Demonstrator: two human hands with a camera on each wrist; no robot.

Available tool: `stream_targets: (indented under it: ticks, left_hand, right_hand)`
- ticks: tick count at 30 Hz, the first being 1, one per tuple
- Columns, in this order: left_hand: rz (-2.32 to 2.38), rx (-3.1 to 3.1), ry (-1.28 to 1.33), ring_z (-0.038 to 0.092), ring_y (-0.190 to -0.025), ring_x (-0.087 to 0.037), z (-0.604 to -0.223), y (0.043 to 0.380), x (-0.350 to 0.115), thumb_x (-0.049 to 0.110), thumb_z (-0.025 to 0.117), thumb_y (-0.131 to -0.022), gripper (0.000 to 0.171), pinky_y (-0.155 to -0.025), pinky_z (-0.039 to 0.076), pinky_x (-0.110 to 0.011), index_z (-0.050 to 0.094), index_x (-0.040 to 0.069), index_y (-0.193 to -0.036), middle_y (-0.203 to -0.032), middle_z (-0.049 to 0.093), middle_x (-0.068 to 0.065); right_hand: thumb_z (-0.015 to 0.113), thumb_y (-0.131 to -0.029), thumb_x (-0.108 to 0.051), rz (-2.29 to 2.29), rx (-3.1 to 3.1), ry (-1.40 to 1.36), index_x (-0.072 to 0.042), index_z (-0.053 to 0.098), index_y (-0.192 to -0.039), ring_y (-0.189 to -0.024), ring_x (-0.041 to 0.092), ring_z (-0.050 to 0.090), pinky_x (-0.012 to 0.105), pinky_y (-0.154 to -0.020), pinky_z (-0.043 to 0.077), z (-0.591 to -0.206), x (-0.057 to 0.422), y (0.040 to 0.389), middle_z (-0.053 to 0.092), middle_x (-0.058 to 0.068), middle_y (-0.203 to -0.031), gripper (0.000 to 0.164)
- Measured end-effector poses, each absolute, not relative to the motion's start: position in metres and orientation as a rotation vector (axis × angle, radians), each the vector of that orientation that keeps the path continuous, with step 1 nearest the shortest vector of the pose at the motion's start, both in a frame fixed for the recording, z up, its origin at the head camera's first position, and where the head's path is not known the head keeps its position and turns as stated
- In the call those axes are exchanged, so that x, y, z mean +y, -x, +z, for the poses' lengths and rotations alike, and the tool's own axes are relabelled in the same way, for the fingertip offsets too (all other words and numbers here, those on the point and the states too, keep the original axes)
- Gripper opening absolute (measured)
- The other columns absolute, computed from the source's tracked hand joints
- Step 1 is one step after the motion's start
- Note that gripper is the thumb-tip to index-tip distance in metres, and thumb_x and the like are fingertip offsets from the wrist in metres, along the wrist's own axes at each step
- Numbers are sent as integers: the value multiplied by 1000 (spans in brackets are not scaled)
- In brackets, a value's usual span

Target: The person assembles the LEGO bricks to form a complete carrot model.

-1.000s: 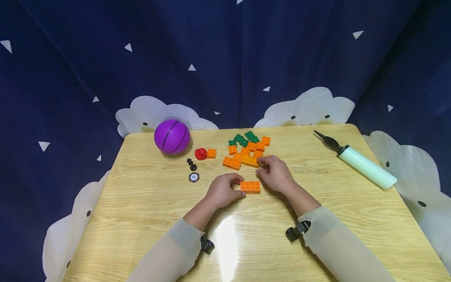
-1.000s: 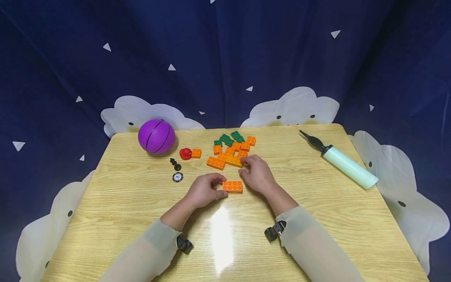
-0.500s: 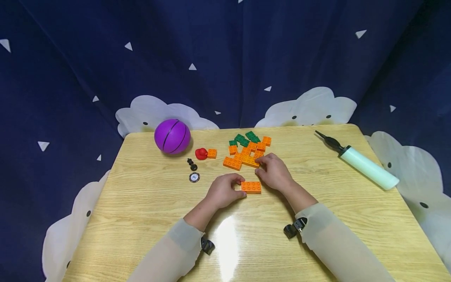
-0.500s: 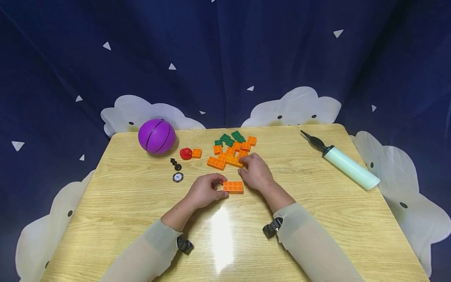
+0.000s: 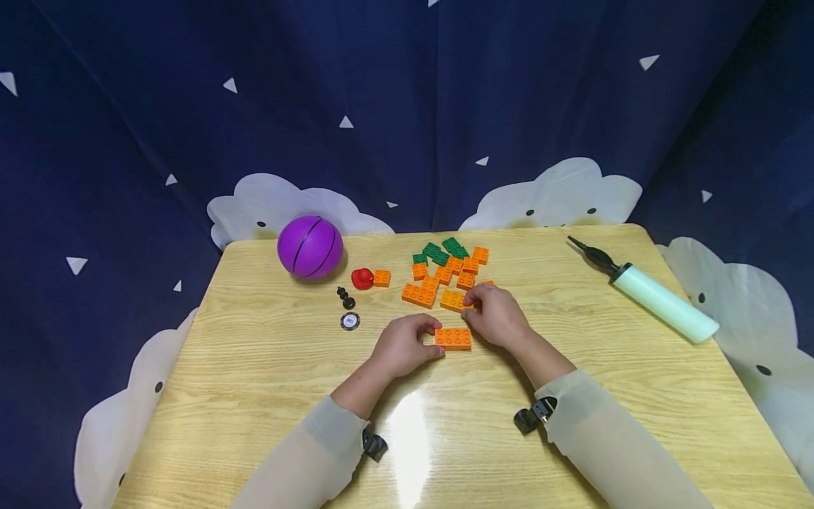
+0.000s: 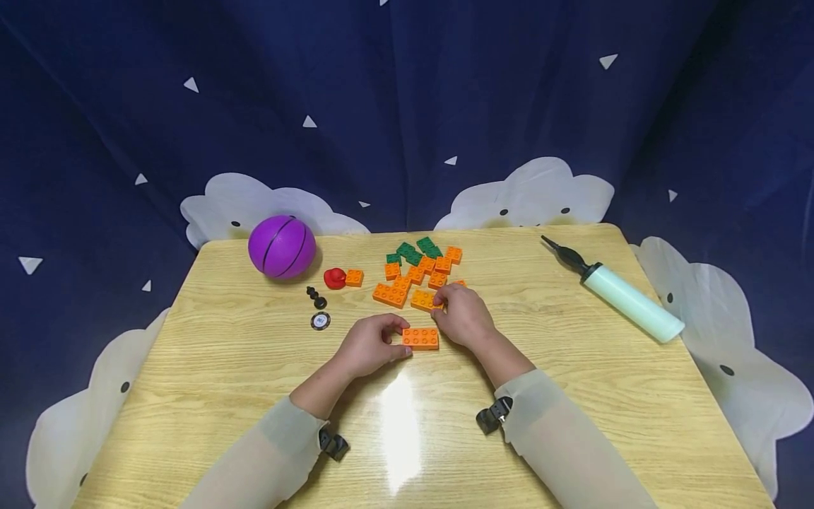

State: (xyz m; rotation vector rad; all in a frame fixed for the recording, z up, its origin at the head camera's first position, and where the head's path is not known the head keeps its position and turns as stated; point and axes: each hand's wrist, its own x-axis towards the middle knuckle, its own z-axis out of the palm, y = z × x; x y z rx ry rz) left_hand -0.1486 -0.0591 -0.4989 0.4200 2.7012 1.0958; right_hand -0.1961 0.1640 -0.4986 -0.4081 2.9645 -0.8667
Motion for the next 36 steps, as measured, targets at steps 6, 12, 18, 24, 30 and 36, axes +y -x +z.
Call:
stream_targets:
  ticks: [6,12,18,24,30,36]
  left_hand:
    - [1084,2708,-424,57,-79,-11,-499,149,-59,30,88,-84,39,-79,49,-32,74,20,-118,-105,71,3]
    - [1085,2702,-407,56,-78,-12,-499,148,-59,30,88,-84,38,-80,49,-33,74,21,-118,-104,70,4]
    - [1094,2700,-406,56,-79,-12,-500,148,-59,30,88,-84,38,-80,49,-33,74,21,-118,-103,70,4]
    - [1094,2701,-408,56,-78,-12,-499,147,-59,29,88,-84,38,-78,48,-33,74,20,-118,-103,70,3]
    - [1098,2693,-401,56,-79,-13,-499,147,-59,29,88,-84,38,-79,48,-33,74,20,-118,-103,71,2]
    - [1093,2701,-408,56,-79,-13,-498,147,-59,30,88,-84,37,-78,48,-33,74,20,-117,-102,70,2]
  right_hand:
    - [79,-92,-18,-864,2958,435,-11,68,-98,-74,21,53,36,-68,44,-500,168,194,61,2,-86,14]
    - [76,-94,-16,-858,2944,447,-12,66,-104,-78,22,54,36,-71,45,-499,170,190,62,3,-89,14]
    - [73,-95,-13,-868,2935,490,-12,66,-108,-82,22,55,37,-75,46,-496,173,184,63,3,-95,15]
    - [71,-98,-14,-884,2913,505,-11,67,-121,-106,29,63,48,-95,51,-492,175,176,68,9,-119,24]
    - [66,-100,-13,-892,2898,565,-10,67,-131,-130,35,57,54,-112,42,-487,177,170,65,13,-134,31]
    - [65,-100,-10,-932,2905,618,-9,67,-130,-126,34,59,53,-109,45,-482,180,161,65,12,-130,30]
